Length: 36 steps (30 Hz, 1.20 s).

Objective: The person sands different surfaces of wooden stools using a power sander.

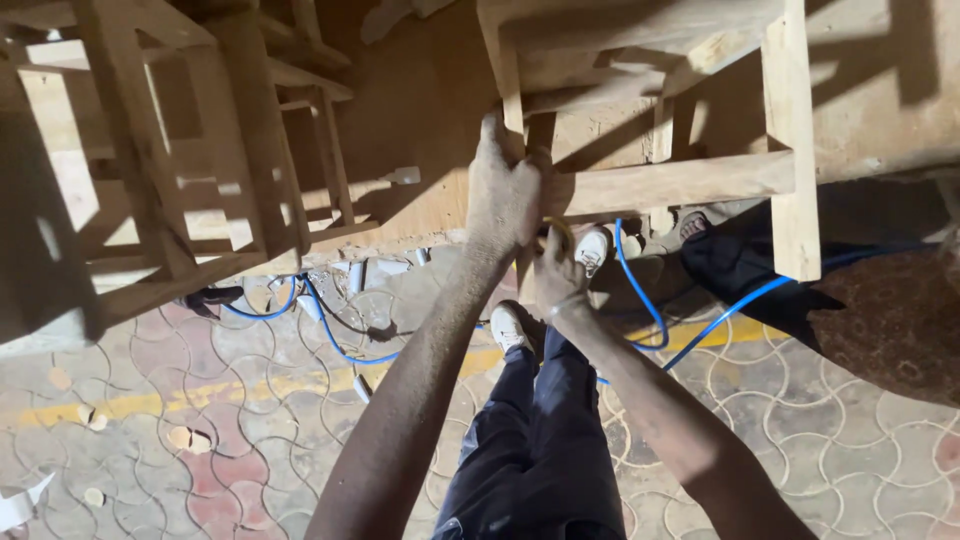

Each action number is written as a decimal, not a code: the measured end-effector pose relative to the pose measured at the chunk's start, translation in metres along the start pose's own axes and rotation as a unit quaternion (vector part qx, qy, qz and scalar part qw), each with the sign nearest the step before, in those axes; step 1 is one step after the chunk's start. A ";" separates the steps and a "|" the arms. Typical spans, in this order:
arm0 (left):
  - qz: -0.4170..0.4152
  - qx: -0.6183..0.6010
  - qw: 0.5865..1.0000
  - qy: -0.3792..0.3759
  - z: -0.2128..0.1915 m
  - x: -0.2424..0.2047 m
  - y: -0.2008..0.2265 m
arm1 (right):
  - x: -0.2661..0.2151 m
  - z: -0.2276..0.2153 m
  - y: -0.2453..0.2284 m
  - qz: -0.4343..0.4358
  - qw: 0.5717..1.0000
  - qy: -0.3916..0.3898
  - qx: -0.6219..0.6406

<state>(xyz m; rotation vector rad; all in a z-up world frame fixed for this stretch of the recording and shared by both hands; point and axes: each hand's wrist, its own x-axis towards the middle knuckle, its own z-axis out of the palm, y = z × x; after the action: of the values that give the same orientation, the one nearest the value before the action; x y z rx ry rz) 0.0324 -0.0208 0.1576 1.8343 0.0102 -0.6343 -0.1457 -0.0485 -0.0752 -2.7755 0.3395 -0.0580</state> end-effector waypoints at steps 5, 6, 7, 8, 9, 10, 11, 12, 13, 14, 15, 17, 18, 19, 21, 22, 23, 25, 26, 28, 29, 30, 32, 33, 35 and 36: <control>0.068 -0.008 0.998 0.012 0.002 -0.005 0.003 | -0.014 -0.034 0.048 0.076 0.994 -0.064 -0.042; 0.079 -0.007 0.997 0.014 0.003 -0.006 0.002 | -0.012 -0.031 0.068 0.128 0.989 -0.072 -0.022; 0.072 -0.006 0.997 0.012 0.004 -0.007 0.000 | -0.008 -0.026 0.095 0.179 0.980 -0.083 -0.005; 0.065 -0.005 0.998 0.010 0.005 -0.008 -0.001 | 0.001 -0.013 0.119 0.124 0.990 -0.060 -0.031; 0.063 -0.003 0.998 0.010 0.004 -0.007 0.001 | 0.017 0.005 0.139 0.067 0.996 -0.032 -0.056; 0.050 -0.007 0.999 0.007 0.003 -0.006 0.004 | 0.028 0.027 0.149 0.009 0.997 -0.004 -0.080; 0.033 -0.009 0.999 0.004 0.003 -0.010 0.006 | 0.030 0.048 0.151 0.000 0.997 0.003 -0.075; 0.016 -0.012 1.000 0.000 0.003 -0.012 0.008 | 0.031 0.066 0.149 -0.009 0.997 0.010 -0.071; 0.011 0.001 1.000 0.000 0.002 -0.013 0.009 | 0.028 0.077 0.144 -0.016 0.997 0.017 -0.067; 0.006 0.015 1.000 0.001 0.001 -0.015 0.010 | 0.023 0.082 0.136 -0.014 0.997 0.032 -0.069; 0.008 0.030 1.000 -0.003 0.000 -0.011 0.012 | 0.027 0.085 0.127 -0.008 0.996 0.053 -0.073; 0.038 0.016 0.999 -0.003 0.000 -0.010 0.014 | 0.030 0.076 0.124 0.011 0.992 0.068 -0.105; 0.052 0.007 0.999 -0.002 0.000 -0.011 0.012 | 0.027 0.068 0.132 0.023 0.989 0.061 -0.133; 0.048 0.010 0.999 0.000 0.000 -0.010 0.010 | 0.025 0.060 0.139 0.035 0.985 0.055 -0.161; 0.040 0.014 0.999 0.005 0.002 -0.010 0.003 | 0.027 0.046 0.158 0.029 0.996 0.036 -0.071; 0.053 0.006 0.999 0.003 0.004 -0.011 -0.001 | 0.032 0.044 0.163 0.036 0.997 0.031 -0.060; 0.067 0.002 0.998 0.004 0.005 -0.012 -0.004 | 0.043 0.046 0.164 0.036 0.997 0.032 -0.058; 0.091 0.010 0.996 0.007 0.005 -0.010 -0.008 | 0.066 0.054 0.163 0.033 0.997 0.040 -0.055; 0.101 0.023 0.995 0.008 0.004 -0.008 -0.008 | 0.071 0.059 0.159 0.033 0.997 0.043 -0.052; 0.066 0.041 0.997 0.009 0.002 -0.010 -0.008 | 0.055 0.068 0.137 0.040 0.998 0.025 -0.034; 0.029 0.045 0.999 0.010 0.002 -0.010 -0.004 | 0.044 0.069 0.122 0.051 0.998 0.026 -0.018; -0.009 0.050 0.999 0.010 0.001 -0.009 0.000 | 0.042 0.068 0.108 0.062 0.998 0.031 -0.002; 0.053 0.168 0.983 0.059 0.000 -0.015 0.007 | 0.016 0.049 0.088 0.057 0.996 0.067 -0.011; 0.084 0.227 0.966 0.086 -0.001 -0.020 0.014 | -0.004 0.033 0.079 0.036 0.995 0.084 -0.036; 0.232 0.393 0.879 0.140 0.005 -0.037 0.033 | -0.028 -0.002 0.075 0.097 0.993 -0.071 0.018; 0.306 0.467 0.813 0.165 0.012 -0.039 0.045 | -0.035 -0.014 0.076 0.128 0.981 -0.141 0.044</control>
<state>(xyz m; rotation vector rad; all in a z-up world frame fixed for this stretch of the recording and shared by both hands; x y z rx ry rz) 0.0082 -0.0357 0.2110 2.6705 -0.7568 0.2261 -0.1982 -0.1138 -0.0874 -2.5815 0.5962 0.3709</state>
